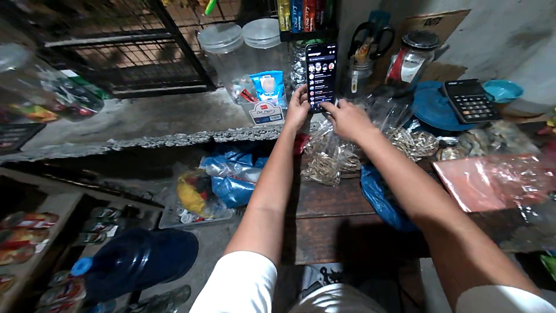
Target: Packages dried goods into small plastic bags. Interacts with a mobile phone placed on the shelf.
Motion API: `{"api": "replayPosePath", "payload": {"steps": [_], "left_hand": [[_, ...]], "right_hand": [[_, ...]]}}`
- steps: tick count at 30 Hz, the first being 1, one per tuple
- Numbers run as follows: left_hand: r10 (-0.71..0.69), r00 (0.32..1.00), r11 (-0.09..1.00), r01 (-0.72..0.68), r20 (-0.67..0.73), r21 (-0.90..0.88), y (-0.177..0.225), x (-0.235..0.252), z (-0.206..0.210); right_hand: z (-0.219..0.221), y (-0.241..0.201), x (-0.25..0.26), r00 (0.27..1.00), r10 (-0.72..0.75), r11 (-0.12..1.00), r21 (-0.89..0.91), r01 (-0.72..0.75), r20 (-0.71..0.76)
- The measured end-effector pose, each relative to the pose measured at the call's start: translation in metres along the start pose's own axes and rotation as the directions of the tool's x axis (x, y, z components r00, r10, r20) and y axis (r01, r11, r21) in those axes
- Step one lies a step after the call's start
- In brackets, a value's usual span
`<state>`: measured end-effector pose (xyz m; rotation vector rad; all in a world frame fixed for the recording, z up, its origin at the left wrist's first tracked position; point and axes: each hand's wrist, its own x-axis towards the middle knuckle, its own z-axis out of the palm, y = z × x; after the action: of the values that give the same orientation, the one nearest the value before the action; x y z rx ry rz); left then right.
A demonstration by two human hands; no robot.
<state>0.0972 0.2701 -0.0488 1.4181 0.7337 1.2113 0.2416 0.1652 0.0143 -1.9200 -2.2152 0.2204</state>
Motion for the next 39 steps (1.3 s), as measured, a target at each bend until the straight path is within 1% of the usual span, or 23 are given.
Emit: {"api": "replayPosePath", "payload": {"steps": [1, 2, 3, 4, 5, 6, 8, 10, 11, 14, 15, 17, 19, 21, 27, 31, 35, 39], "left_hand": [[-0.001, 1.000, 1.000, 0.001, 0.006, 0.007, 0.000, 0.000, 0.000], [-0.008, 1.000, 1.000, 0.008, 0.016, 0.014, 0.001, -0.001, -0.001], [-0.016, 1.000, 1.000, 0.016, 0.026, 0.022, 0.002, -0.002, -0.001], [-0.025, 0.999, 0.999, 0.024, 0.038, 0.033, 0.003, -0.002, 0.000], [-0.035, 0.998, 0.998, 0.033, 0.045, 0.048, 0.005, -0.003, 0.000], [-0.046, 0.997, 0.997, 0.042, 0.054, 0.068, 0.008, -0.004, 0.002], [-0.068, 0.995, 0.990, 0.058, 0.079, 0.126, 0.012, -0.006, 0.003], [-0.055, 0.993, 0.981, 0.034, 0.105, 0.189, 0.012, -0.005, 0.004], [-0.051, 0.993, 0.975, 0.025, 0.110, 0.223, 0.011, -0.006, 0.005], [-0.061, 0.994, 0.949, 0.031, 0.086, 0.315, 0.014, -0.008, 0.008], [-0.064, 0.995, 0.942, 0.035, 0.076, 0.335, 0.014, -0.007, 0.010], [-0.059, 0.996, 0.938, 0.033, 0.066, 0.346, 0.014, -0.007, 0.011], [-0.052, 0.997, 0.942, 0.029, 0.060, 0.333, 0.013, -0.006, 0.011], [-0.052, 0.997, 0.950, 0.035, 0.048, 0.310, 0.015, -0.007, 0.012], [-0.057, 0.998, 0.962, 0.046, 0.032, 0.270, 0.014, -0.006, 0.012], [-0.063, 0.998, 0.958, 0.053, 0.024, 0.281, 0.014, -0.007, 0.013], [0.044, 0.998, 0.945, -0.056, 0.045, 0.323, 0.008, -0.008, 0.017], [0.140, 0.989, 0.904, -0.147, 0.046, 0.401, 0.003, -0.008, 0.020]], "right_hand": [[-0.008, 0.001, -0.011, 0.991, -0.077, 0.996, 0.028, 0.080, -0.108], [-0.017, 0.002, -0.027, 0.958, -0.155, 0.984, 0.044, 0.170, -0.240], [-0.026, 0.002, -0.046, 0.900, -0.216, 0.966, 0.051, 0.254, -0.378], [-0.034, 0.003, -0.069, 0.826, -0.250, 0.947, 0.051, 0.318, -0.505], [-0.041, 0.006, -0.094, 0.750, -0.256, 0.930, 0.056, 0.363, -0.610], [-0.045, 0.011, -0.122, 0.697, -0.233, 0.919, 0.082, 0.386, -0.678], [-0.036, 0.036, -0.175, 0.609, -0.120, 0.898, 0.175, 0.403, -0.784], [-0.012, 0.067, -0.216, 0.525, 0.094, 0.880, 0.318, 0.354, -0.846], [0.000, 0.079, -0.233, 0.487, 0.204, 0.866, 0.388, 0.315, -0.850], [0.036, 0.102, -0.269, 0.421, 0.494, 0.788, 0.596, 0.153, -0.761], [0.045, 0.107, -0.277, 0.401, 0.555, 0.755, 0.644, 0.123, -0.729], [0.062, 0.112, -0.287, 0.364, 0.624, 0.711, 0.696, 0.103, -0.691], [0.075, 0.117, -0.289, 0.344, 0.659, 0.681, 0.725, 0.105, -0.668], [0.084, 0.121, -0.288, 0.347, 0.680, 0.655, 0.748, 0.107, -0.646], [0.093, 0.120, -0.281, 0.403, 0.686, 0.620, 0.777, 0.110, -0.605], [0.094, 0.122, -0.280, 0.441, 0.695, 0.609, 0.791, 0.059, -0.568], [0.093, 0.121, -0.279, 0.469, 0.704, 0.608, 0.794, -0.009, -0.533], [0.091, 0.118, -0.279, 0.472, 0.708, 0.601, 0.799, -0.011, -0.526]]}}
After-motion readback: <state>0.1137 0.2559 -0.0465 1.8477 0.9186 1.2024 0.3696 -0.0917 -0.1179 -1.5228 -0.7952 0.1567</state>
